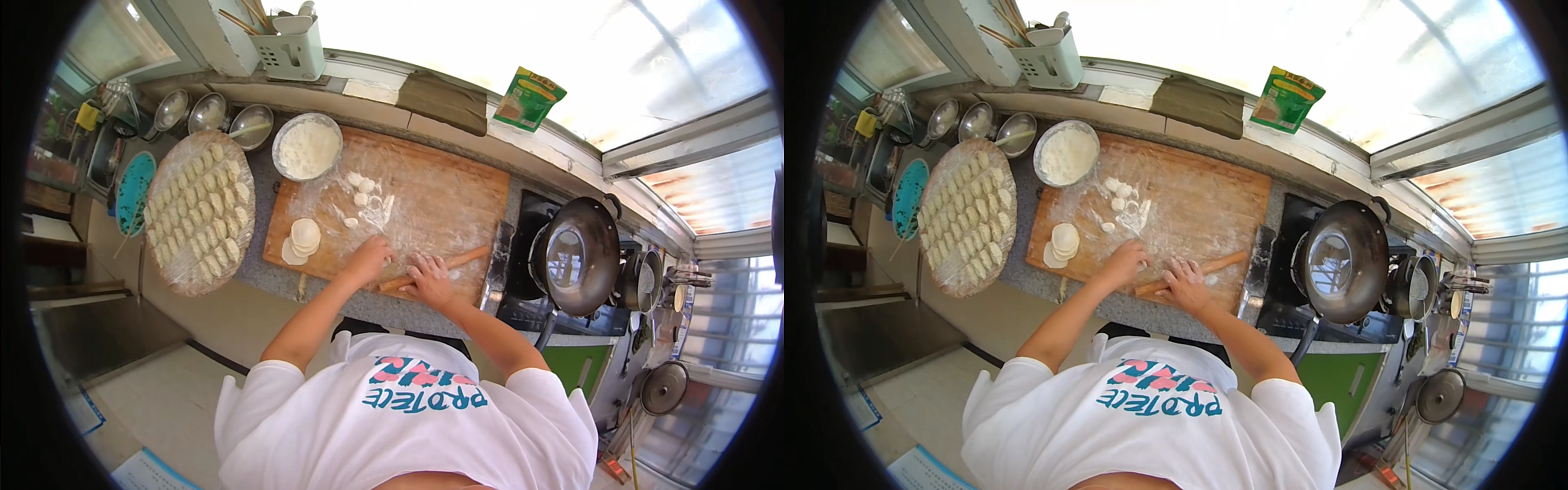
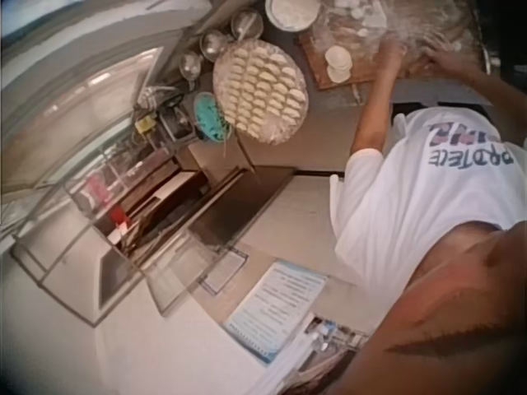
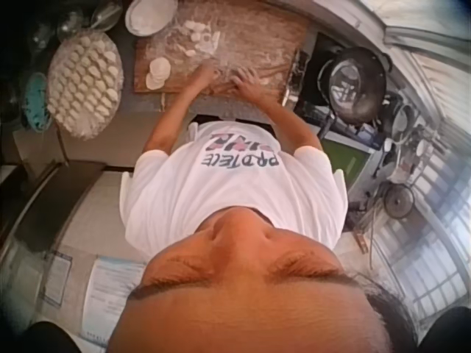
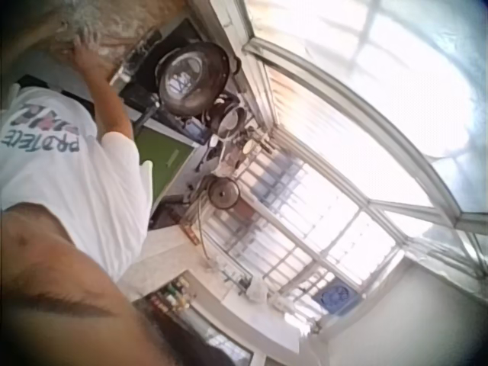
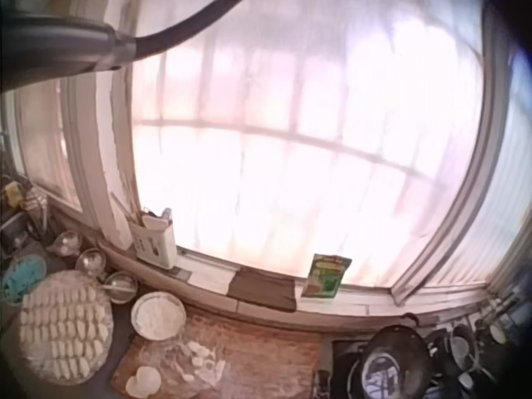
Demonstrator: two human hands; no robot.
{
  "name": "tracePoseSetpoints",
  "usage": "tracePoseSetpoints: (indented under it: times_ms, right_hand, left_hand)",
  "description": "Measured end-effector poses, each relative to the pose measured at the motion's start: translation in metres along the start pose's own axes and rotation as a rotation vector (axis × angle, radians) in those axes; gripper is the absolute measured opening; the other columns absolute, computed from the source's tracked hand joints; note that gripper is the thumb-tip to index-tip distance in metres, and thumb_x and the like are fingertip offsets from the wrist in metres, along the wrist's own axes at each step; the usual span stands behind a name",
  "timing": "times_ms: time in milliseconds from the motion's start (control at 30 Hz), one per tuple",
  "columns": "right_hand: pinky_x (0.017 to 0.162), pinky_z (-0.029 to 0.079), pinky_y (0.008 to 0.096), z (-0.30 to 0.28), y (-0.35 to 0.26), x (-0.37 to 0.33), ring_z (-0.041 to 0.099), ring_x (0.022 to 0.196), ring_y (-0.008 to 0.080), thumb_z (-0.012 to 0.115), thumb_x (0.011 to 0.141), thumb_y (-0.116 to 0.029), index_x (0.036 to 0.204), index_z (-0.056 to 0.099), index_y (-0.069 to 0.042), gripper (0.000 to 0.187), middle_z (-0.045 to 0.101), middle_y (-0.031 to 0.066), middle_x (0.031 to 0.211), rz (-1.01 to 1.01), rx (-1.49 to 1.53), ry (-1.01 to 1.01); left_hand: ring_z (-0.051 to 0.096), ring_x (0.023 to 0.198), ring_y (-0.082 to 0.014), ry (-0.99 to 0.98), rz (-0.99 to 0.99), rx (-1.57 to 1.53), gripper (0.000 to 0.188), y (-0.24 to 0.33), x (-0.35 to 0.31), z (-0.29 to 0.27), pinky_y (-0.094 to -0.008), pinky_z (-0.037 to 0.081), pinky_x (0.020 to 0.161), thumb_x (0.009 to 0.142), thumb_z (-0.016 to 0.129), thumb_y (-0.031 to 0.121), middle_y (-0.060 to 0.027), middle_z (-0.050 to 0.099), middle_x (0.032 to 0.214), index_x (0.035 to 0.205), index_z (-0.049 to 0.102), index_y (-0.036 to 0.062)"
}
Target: The person flattens small dough balls into circular wrappers using a rolling pin on a wooden board. They repeatedly roll, rotate, and stack the flattened dough pieces while working in a kitchen environment.
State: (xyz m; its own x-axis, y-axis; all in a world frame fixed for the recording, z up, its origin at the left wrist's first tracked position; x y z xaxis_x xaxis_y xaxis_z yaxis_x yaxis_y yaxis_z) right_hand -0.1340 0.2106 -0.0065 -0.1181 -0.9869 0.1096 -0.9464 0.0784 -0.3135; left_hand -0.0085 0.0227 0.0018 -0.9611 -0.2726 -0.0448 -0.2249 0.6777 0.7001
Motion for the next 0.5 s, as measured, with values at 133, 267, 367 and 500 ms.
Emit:
tracePoseSetpoints:
  times_ms: [133, 267, 367, 500]
  right_hand:
    - [0.111, 0.035, 0.0541, -0.014, 0.0, 0.046, 0.049, 0.13, 0.0398, 0.069, 0.08, -0.06, 0.114, 0.059, -0.002, 0.068, 0.053, 0.0198, 0.139, 0.084, -0.001, 0.099]
    - [0.113, 0.032, 0.0545, -0.024, 0.01, 0.099, 0.046, 0.132, 0.0427, 0.065, 0.085, -0.06, 0.118, 0.056, 0.0, 0.069, 0.05, 0.0234, 0.141, 0.157, 0.011, 0.112]
    - [0.113, 0.032, 0.0551, -0.009, 0.005, 0.064, 0.044, 0.136, 0.0423, 0.066, 0.085, -0.06, 0.117, 0.057, -0.001, 0.067, 0.05, 0.0233, 0.143, 0.106, 0.017, 0.138]
    - [0.112, 0.033, 0.056, -0.007, -0.008, 0.001, 0.043, 0.14, 0.0377, 0.065, 0.085, -0.06, 0.133, 0.052, -0.003, 0.076, 0.049, 0.0201, 0.148, 0.05, 0.004, 0.077]
  left_hand:
    - [0.063, 0.097, -0.0357, 0.168, -0.041, -0.091, 0.015, 0.008, -0.001, -0.008, -0.0451, 0.05, 0.089, 0.083, 0.066, 0.005, -0.0138, 0.067, 0.101, 0.095, 0.074, 0.0049]
    - [0.063, 0.1, -0.0353, 0.175, -0.351, -0.176, 0.015, 0.007, -0.005, -0.018, -0.0451, 0.05, 0.089, 0.082, 0.065, 0.003, -0.0142, 0.068, 0.104, 0.093, 0.074, 0.0048]
    - [0.062, 0.101, -0.036, 0.107, -0.371, -0.124, 0.014, 0.01, -0.002, -0.017, -0.045, 0.05, 0.089, 0.082, 0.064, 0.003, -0.0145, 0.068, 0.104, 0.092, 0.074, 0.0048]
    - [0.062, 0.102, -0.0368, -0.002, -0.066, -0.031, 0.014, 0.008, -0.007, -0.002, -0.0454, 0.049, 0.091, 0.081, 0.064, 0.004, -0.015, 0.067, 0.102, 0.091, 0.074, 0.0055]
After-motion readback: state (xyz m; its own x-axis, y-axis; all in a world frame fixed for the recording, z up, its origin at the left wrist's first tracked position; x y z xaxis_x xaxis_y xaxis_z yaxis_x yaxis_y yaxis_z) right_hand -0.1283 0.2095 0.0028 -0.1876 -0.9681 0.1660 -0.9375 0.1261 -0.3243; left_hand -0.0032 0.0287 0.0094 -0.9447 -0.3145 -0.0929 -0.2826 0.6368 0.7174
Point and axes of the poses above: each hand's wrist, its own x-axis towards the middle knuckle, its own z-axis out of the palm, y = z × x, the point moved 1 cm from there along x, towards the middle knuckle
